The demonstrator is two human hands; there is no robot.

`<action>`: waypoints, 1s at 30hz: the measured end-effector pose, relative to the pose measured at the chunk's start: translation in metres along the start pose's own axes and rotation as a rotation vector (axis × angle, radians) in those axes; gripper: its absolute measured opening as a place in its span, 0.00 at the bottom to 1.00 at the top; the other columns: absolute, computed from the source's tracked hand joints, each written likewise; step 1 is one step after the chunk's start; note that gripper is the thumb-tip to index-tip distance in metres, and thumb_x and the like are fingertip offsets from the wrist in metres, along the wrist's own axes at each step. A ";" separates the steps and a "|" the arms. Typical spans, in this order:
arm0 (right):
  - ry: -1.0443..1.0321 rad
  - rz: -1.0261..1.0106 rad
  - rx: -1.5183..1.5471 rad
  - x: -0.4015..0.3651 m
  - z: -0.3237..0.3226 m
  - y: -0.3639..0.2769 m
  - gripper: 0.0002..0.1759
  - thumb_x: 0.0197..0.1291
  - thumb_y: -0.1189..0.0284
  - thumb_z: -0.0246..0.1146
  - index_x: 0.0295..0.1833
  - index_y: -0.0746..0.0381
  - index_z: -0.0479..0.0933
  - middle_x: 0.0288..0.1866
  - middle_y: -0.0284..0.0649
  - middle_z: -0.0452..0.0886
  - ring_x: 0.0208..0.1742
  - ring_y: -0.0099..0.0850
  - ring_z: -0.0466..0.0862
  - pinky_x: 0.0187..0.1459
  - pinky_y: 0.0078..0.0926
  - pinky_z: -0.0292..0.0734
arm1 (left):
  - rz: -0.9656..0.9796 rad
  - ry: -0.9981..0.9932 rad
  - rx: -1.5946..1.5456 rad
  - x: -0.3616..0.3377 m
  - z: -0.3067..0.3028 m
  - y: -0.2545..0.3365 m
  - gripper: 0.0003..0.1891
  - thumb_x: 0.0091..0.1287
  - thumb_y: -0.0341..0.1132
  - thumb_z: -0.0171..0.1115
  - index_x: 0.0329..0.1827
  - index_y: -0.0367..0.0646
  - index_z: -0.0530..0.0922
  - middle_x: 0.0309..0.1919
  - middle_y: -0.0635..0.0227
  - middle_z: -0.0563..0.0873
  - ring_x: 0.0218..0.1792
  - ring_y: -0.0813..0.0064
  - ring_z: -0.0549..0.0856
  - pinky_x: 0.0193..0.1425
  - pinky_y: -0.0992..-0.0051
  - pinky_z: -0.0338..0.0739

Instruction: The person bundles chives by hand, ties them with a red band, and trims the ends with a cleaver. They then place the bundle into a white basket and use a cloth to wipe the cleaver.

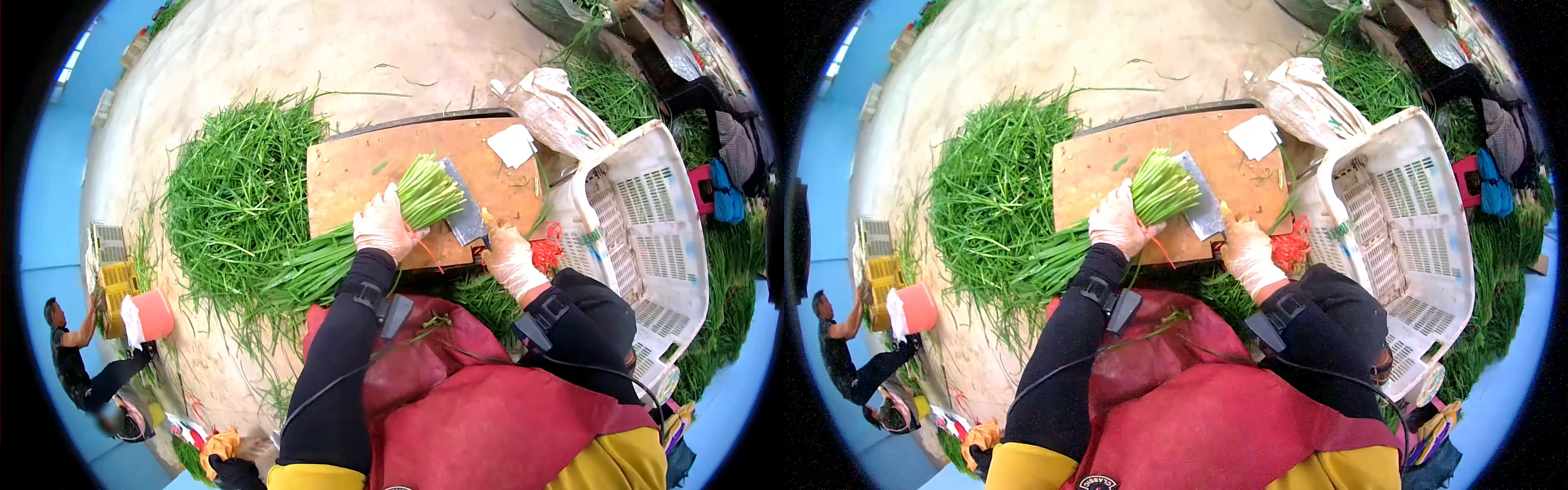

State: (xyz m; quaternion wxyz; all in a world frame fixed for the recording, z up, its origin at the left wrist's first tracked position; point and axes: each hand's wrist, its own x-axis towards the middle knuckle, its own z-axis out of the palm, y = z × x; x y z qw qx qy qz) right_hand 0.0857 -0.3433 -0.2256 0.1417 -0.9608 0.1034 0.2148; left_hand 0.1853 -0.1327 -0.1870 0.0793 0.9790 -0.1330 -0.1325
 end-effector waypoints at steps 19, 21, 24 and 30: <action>-0.067 -0.176 0.176 0.029 -0.044 0.021 0.28 0.65 0.78 0.56 0.71 0.62 0.66 0.64 0.37 0.77 0.58 0.32 0.80 0.62 0.27 0.73 | -0.023 -0.126 0.031 0.007 -0.020 0.001 0.62 0.39 0.60 0.80 0.73 0.37 0.57 0.60 0.50 0.76 0.61 0.57 0.77 0.62 0.61 0.74; 0.258 -0.240 0.669 0.050 -0.017 0.041 0.27 0.66 0.79 0.55 0.71 0.61 0.67 0.62 0.36 0.79 0.57 0.29 0.80 0.60 0.24 0.74 | -0.006 -0.087 0.025 0.006 -0.016 -0.003 0.61 0.39 0.59 0.80 0.73 0.37 0.57 0.60 0.51 0.76 0.62 0.57 0.77 0.63 0.60 0.73; 0.377 -0.259 1.200 0.063 0.001 0.028 0.28 0.65 0.83 0.53 0.71 0.61 0.67 0.61 0.35 0.79 0.57 0.24 0.78 0.60 0.20 0.72 | -0.012 -0.060 0.031 0.005 -0.017 0.000 0.60 0.39 0.58 0.80 0.72 0.37 0.58 0.61 0.54 0.76 0.63 0.57 0.76 0.65 0.60 0.71; 0.247 -0.381 0.858 0.051 -0.008 0.023 0.28 0.63 0.83 0.54 0.70 0.60 0.70 0.46 0.38 0.81 0.45 0.23 0.77 0.45 0.24 0.75 | -0.015 -0.055 0.006 0.002 -0.008 -0.005 0.59 0.38 0.58 0.81 0.71 0.37 0.60 0.62 0.55 0.75 0.64 0.58 0.75 0.65 0.59 0.71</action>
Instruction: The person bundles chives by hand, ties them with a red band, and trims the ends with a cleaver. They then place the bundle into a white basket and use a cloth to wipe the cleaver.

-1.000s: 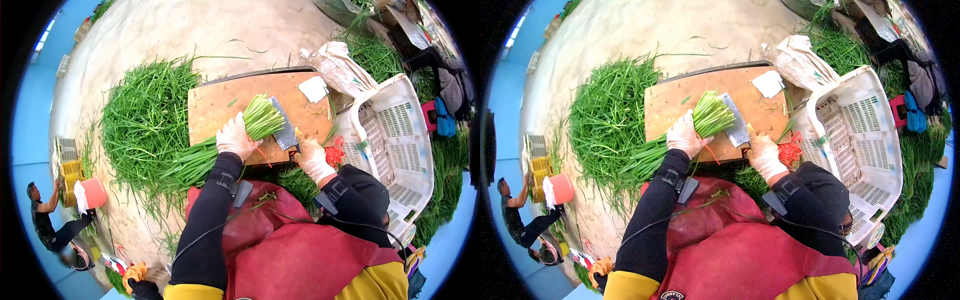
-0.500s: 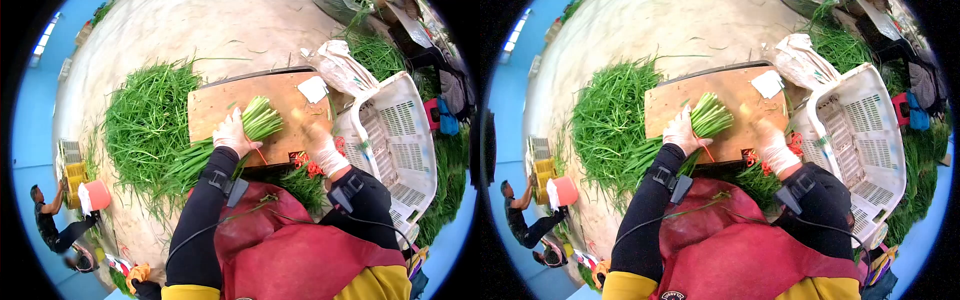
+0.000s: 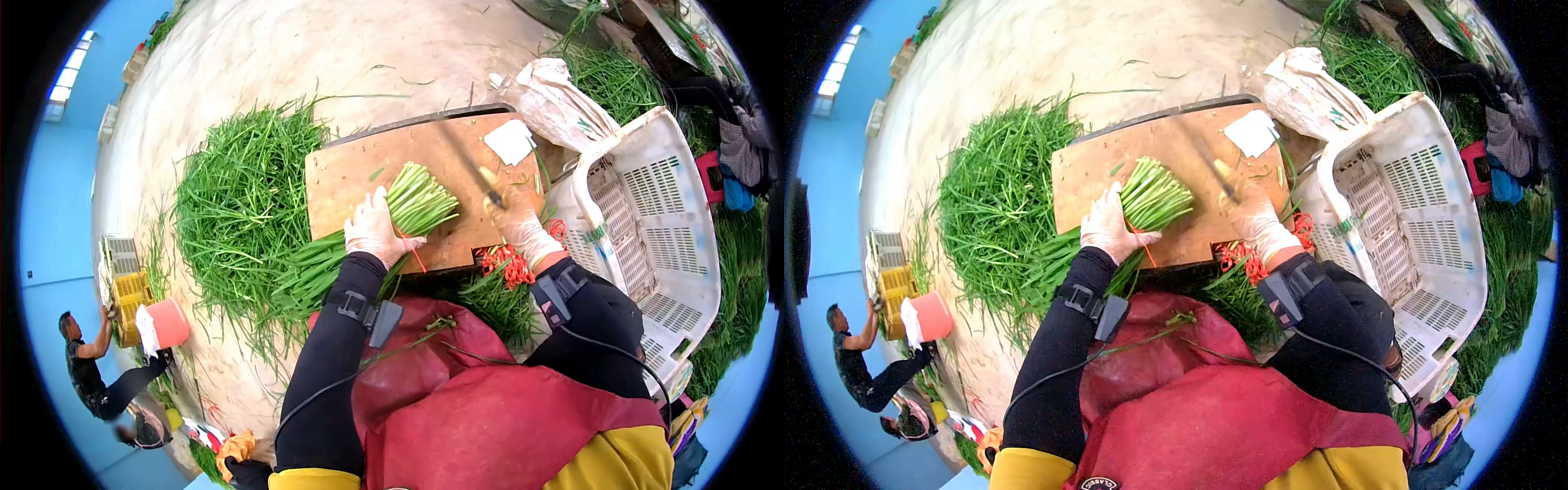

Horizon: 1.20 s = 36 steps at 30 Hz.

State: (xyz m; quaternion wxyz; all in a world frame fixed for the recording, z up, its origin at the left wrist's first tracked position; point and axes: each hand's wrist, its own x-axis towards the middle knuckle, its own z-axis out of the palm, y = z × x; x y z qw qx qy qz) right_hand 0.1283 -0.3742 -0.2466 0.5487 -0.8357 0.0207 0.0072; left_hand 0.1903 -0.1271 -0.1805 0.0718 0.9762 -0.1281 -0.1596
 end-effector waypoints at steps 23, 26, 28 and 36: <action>-0.187 0.068 -0.286 -0.013 0.015 -0.001 0.33 0.61 0.73 0.61 0.73 0.59 0.64 0.41 0.48 0.82 0.41 0.40 0.82 0.47 0.32 0.76 | -0.045 -0.018 -0.010 -0.007 -0.008 -0.005 0.58 0.38 0.62 0.79 0.70 0.39 0.61 0.59 0.56 0.76 0.63 0.60 0.75 0.64 0.55 0.68; -0.031 0.340 0.062 -0.013 0.009 0.007 0.32 0.61 0.73 0.62 0.72 0.63 0.65 0.46 0.48 0.83 0.46 0.41 0.83 0.51 0.33 0.75 | -0.058 0.003 -0.062 -0.012 -0.006 -0.008 0.56 0.38 0.61 0.79 0.67 0.39 0.63 0.59 0.55 0.77 0.62 0.58 0.76 0.63 0.57 0.69; 0.053 0.175 -0.168 -0.015 0.002 0.008 0.31 0.61 0.73 0.62 0.70 0.63 0.66 0.47 0.49 0.83 0.47 0.39 0.83 0.51 0.31 0.76 | -0.022 0.052 -0.054 -0.012 -0.002 -0.011 0.55 0.38 0.61 0.79 0.67 0.39 0.63 0.60 0.56 0.76 0.63 0.59 0.76 0.64 0.57 0.68; -0.410 0.394 0.063 -0.023 0.079 -0.080 0.14 0.67 0.65 0.59 0.48 0.64 0.80 0.34 0.40 0.84 0.29 0.28 0.82 0.31 0.28 0.77 | -0.059 0.044 -0.006 -0.014 0.003 -0.012 0.54 0.42 0.59 0.78 0.69 0.40 0.61 0.64 0.56 0.73 0.65 0.60 0.73 0.65 0.55 0.67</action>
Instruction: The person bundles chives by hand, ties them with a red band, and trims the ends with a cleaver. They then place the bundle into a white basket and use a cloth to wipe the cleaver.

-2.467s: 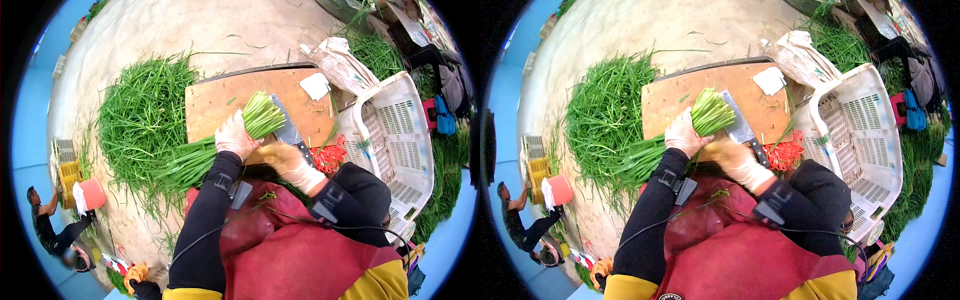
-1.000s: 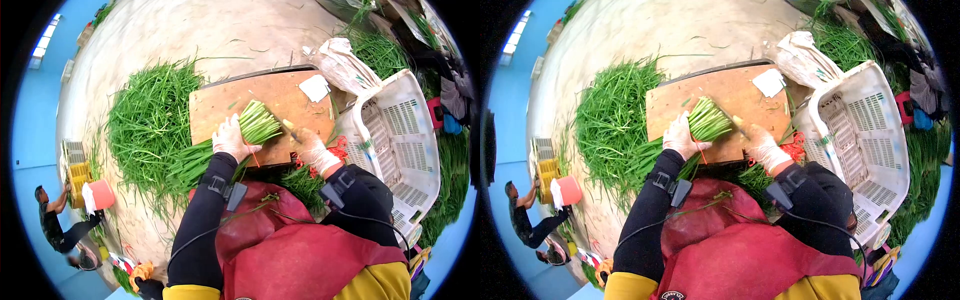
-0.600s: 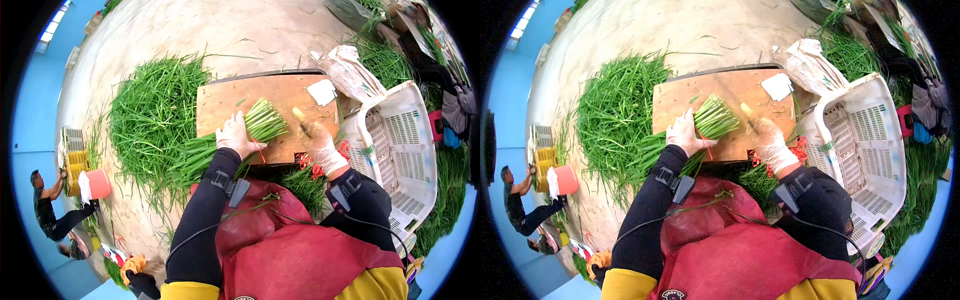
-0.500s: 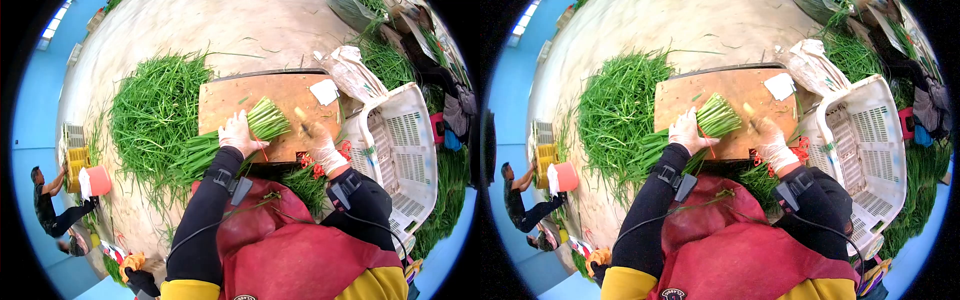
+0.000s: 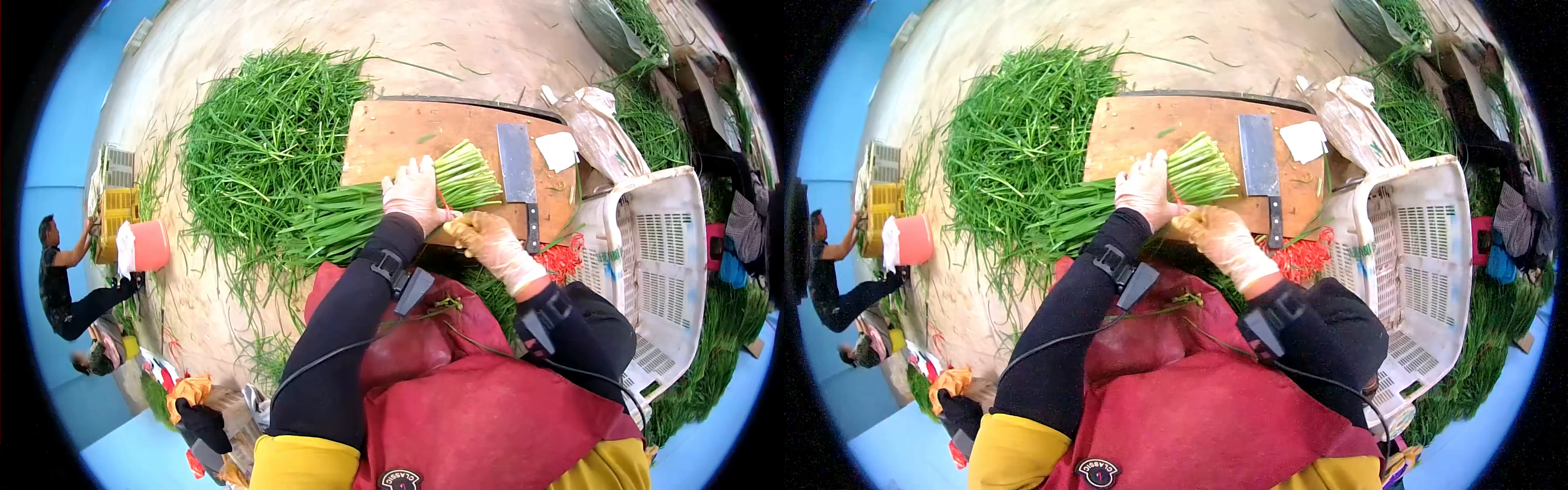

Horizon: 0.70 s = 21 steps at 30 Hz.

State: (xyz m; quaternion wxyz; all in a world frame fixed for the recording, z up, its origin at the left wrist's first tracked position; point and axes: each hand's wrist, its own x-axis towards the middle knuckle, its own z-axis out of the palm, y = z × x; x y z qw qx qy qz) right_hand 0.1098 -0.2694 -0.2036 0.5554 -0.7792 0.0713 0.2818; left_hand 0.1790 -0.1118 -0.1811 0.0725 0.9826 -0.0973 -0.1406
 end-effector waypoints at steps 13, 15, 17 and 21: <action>-0.150 -0.117 -0.345 0.018 0.044 -0.004 0.10 0.62 0.68 0.60 0.46 0.59 0.80 0.40 0.41 0.85 0.45 0.34 0.83 0.45 0.32 0.77 | 0.037 -0.096 0.052 -0.011 0.004 -0.025 0.49 0.43 0.54 0.79 0.65 0.44 0.62 0.57 0.55 0.76 0.62 0.57 0.76 0.66 0.48 0.65; -0.019 -0.416 -0.708 0.020 0.022 -0.030 0.09 0.62 0.68 0.60 0.45 0.57 0.81 0.41 0.40 0.85 0.45 0.34 0.84 0.45 0.31 0.78 | 0.024 -0.108 0.018 -0.013 0.003 -0.025 0.49 0.43 0.54 0.79 0.65 0.45 0.62 0.58 0.55 0.76 0.62 0.57 0.76 0.66 0.48 0.65; 0.072 -0.338 -0.365 0.052 0.003 -0.023 0.06 0.59 0.71 0.62 0.40 0.57 0.83 0.38 0.38 0.86 0.37 0.31 0.84 0.41 0.28 0.78 | 0.028 -0.048 -0.020 -0.020 0.001 -0.024 0.48 0.40 0.56 0.81 0.60 0.46 0.64 0.55 0.56 0.77 0.58 0.59 0.77 0.61 0.51 0.67; 0.023 -0.072 0.354 0.029 0.012 -0.060 0.05 0.51 0.76 0.68 0.35 0.64 0.83 0.26 0.35 0.83 0.26 0.23 0.78 0.30 0.20 0.71 | 0.056 0.053 -0.029 -0.020 0.009 -0.028 0.46 0.41 0.58 0.80 0.60 0.46 0.66 0.52 0.58 0.78 0.58 0.60 0.78 0.60 0.51 0.67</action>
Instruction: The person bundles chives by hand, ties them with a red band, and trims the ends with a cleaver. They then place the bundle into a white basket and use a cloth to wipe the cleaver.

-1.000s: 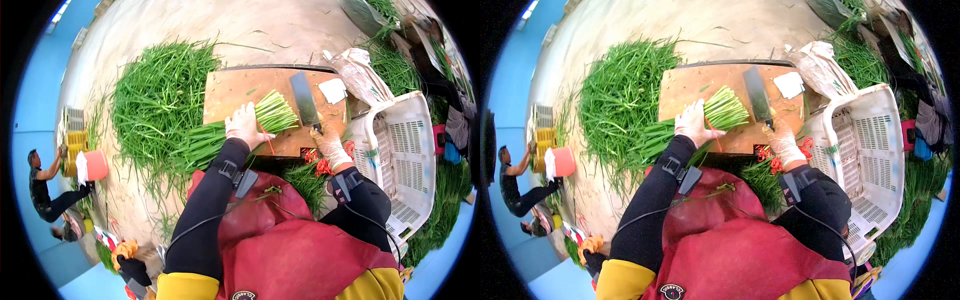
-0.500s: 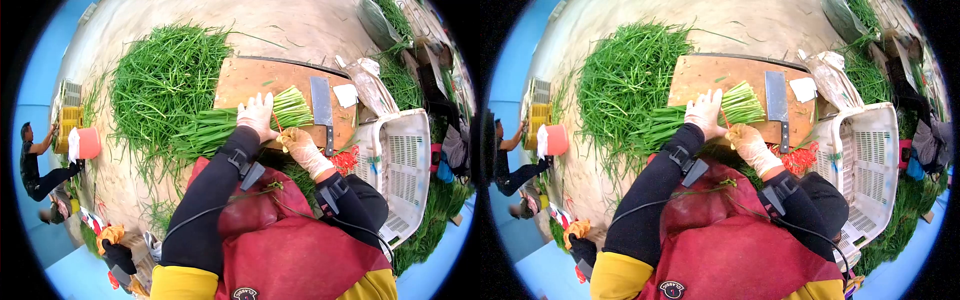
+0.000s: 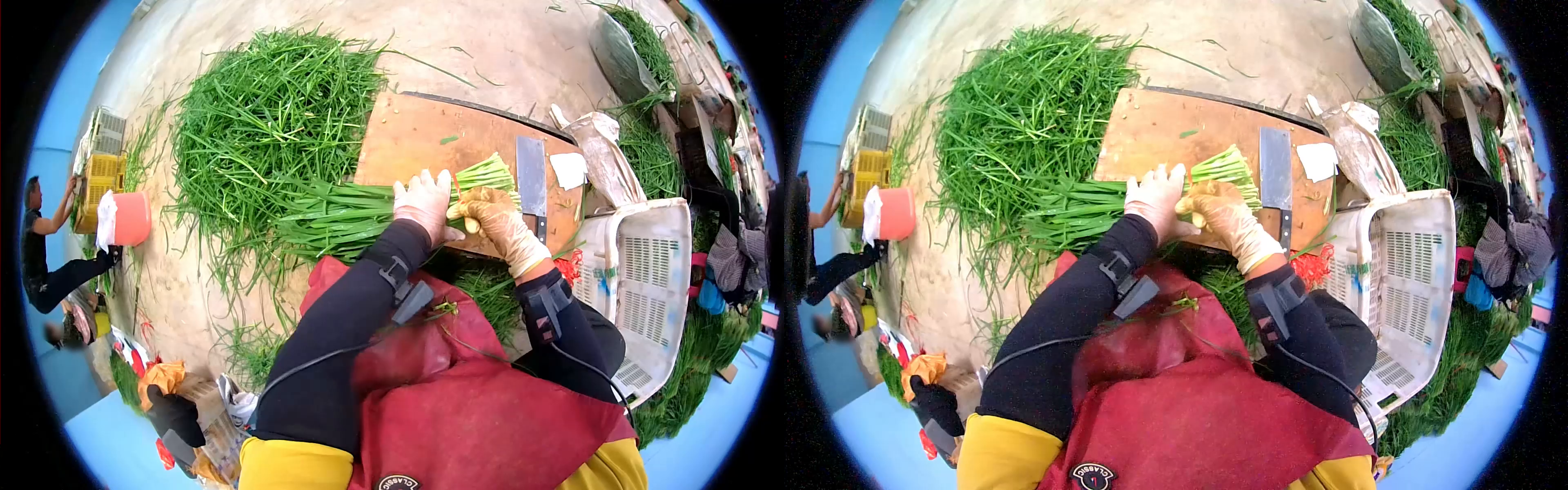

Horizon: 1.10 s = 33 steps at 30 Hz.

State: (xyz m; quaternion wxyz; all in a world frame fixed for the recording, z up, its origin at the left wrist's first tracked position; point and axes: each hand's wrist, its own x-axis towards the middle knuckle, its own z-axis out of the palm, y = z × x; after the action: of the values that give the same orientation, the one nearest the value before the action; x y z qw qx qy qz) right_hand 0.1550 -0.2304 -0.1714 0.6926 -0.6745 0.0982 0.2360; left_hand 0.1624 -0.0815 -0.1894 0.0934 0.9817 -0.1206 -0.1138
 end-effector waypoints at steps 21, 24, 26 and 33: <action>-0.069 0.126 -0.008 -0.060 -0.025 0.040 0.08 0.63 0.74 0.58 0.39 0.65 0.82 0.28 0.32 0.82 0.22 0.18 0.71 0.26 0.16 0.64 | -0.101 -0.047 -0.044 0.017 0.002 0.030 0.60 0.39 0.67 0.75 0.73 0.44 0.59 0.48 0.59 0.81 0.51 0.58 0.81 0.54 0.56 0.73; -0.114 0.066 -0.133 -0.051 -0.011 0.050 0.09 0.63 0.73 0.58 0.35 0.64 0.83 0.28 0.32 0.82 0.21 0.18 0.71 0.25 0.17 0.65 | -0.068 0.024 0.035 0.007 0.004 0.038 0.53 0.51 0.62 0.70 0.75 0.43 0.56 0.48 0.62 0.78 0.51 0.65 0.78 0.56 0.54 0.66; -0.118 0.003 -0.242 -0.047 0.003 0.026 0.09 0.61 0.73 0.58 0.32 0.63 0.82 0.29 0.31 0.81 0.23 0.18 0.72 0.27 0.17 0.66 | -0.068 0.141 0.064 0.014 0.043 0.032 0.45 0.57 0.55 0.64 0.75 0.44 0.57 0.46 0.62 0.78 0.50 0.65 0.78 0.56 0.54 0.66; -0.027 0.015 0.232 -0.051 -0.007 0.027 0.08 0.61 0.75 0.58 0.39 0.66 0.82 0.36 0.36 0.86 0.25 0.19 0.75 0.29 0.15 0.68 | -0.082 0.251 0.141 0.015 0.051 0.029 0.35 0.63 0.47 0.59 0.73 0.46 0.60 0.45 0.64 0.78 0.47 0.64 0.78 0.55 0.55 0.68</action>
State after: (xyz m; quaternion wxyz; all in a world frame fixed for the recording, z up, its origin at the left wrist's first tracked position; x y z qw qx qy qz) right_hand 0.0999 -0.2477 -0.1728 0.7653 -0.5860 0.1207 0.2374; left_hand 0.1573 -0.1213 -0.2353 0.0338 0.9965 -0.0755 0.0147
